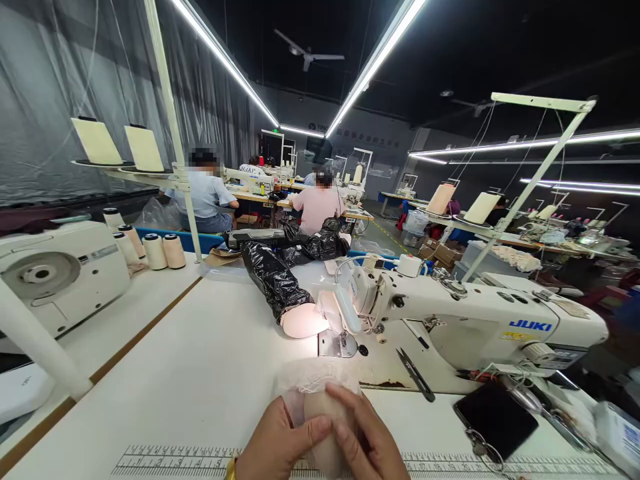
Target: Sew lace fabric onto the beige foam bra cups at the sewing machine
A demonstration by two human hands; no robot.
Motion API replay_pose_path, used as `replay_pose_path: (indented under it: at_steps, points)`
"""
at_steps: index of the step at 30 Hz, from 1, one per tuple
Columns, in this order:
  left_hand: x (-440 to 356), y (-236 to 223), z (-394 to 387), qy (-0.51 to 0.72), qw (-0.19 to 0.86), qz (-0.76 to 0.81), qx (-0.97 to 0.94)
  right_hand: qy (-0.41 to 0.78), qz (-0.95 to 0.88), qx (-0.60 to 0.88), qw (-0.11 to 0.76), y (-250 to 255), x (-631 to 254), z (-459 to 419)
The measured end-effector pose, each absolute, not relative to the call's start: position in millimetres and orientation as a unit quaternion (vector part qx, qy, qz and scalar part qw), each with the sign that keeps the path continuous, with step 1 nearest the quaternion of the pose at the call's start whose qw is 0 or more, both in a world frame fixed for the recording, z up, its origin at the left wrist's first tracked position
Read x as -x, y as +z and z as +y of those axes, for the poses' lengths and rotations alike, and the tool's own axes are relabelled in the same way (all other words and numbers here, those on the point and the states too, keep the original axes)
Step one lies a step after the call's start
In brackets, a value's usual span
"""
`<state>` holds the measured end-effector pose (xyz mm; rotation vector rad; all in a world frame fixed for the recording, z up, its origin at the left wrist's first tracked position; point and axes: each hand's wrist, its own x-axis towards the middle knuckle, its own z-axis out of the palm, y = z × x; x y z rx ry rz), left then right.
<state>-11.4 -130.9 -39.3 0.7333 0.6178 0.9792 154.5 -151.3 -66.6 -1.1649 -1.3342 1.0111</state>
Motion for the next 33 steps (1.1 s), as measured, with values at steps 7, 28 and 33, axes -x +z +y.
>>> replay_pose_path:
  at_steps: [7, 28, 33]
  points:
    - [19, -31, -133, 0.453, 0.784, 0.25, -0.344, 0.62, -0.353, 0.429, 0.555, -58, -164, -141]
    - [5, -30, -119, 0.531, 0.744, 0.317, -0.252, 0.59, -0.281, 0.411, 0.635, -78, -138, -149]
    - [-1, -29, -120, 0.507, 0.769, 0.303, -0.245, 0.575, -0.269, 0.426, 0.644, -76, -137, -150]
